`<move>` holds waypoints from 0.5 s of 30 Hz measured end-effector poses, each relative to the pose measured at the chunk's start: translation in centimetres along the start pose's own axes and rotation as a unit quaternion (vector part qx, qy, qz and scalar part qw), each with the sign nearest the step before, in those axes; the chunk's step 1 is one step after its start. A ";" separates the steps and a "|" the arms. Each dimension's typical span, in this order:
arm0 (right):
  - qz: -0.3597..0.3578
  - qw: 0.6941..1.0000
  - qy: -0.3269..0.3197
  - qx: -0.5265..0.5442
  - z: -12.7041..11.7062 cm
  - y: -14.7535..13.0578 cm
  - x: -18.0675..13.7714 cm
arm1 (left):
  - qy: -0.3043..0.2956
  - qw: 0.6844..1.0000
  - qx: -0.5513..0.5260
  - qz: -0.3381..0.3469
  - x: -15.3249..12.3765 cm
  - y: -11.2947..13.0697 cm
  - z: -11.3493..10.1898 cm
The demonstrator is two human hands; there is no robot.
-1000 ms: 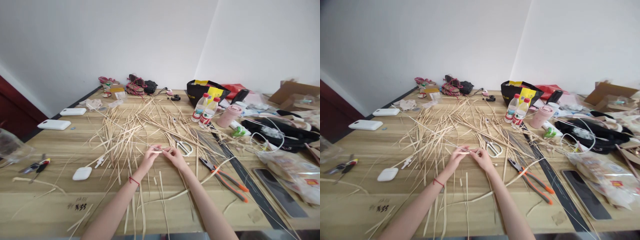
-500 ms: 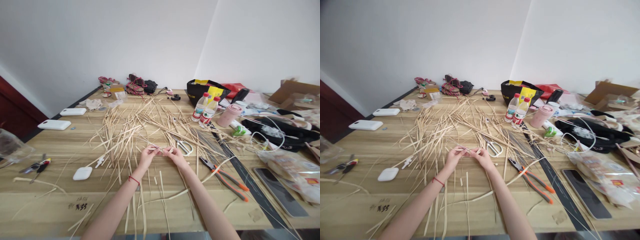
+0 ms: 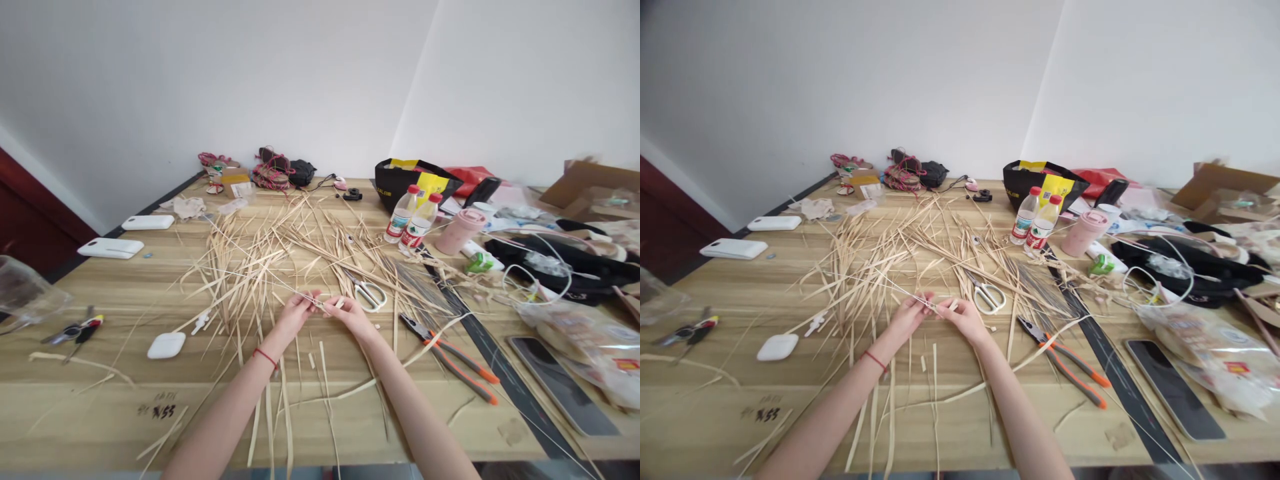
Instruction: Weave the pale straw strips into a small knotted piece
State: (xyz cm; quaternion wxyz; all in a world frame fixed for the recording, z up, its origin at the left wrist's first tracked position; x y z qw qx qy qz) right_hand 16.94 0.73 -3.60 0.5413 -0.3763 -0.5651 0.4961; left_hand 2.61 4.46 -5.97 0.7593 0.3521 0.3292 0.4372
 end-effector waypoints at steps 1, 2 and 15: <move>-0.004 1.000 -0.007 0.003 0.1 -0.1 0.0 | -0.009 1.000 0.005 -0.004 -0.1 0.0 0.2; -0.006 1.000 -0.014 0.006 0.3 -0.3 0.0 | -0.018 1.000 0.012 -0.010 -0.2 0.0 0.3; 0.009 0.998 0.042 0.037 -0.2 1.2 -0.1 | -0.024 1.000 0.003 -0.018 -0.5 0.5 0.2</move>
Point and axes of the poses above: each hand's wrist, its own x-axis towards the middle knuckle, its own z-axis out of the palm, y = z × x, the point moved 2 cm from there along x, towards the middle knuckle, and after that the axes turned 10 degrees about -z, right-handed, at the moved point
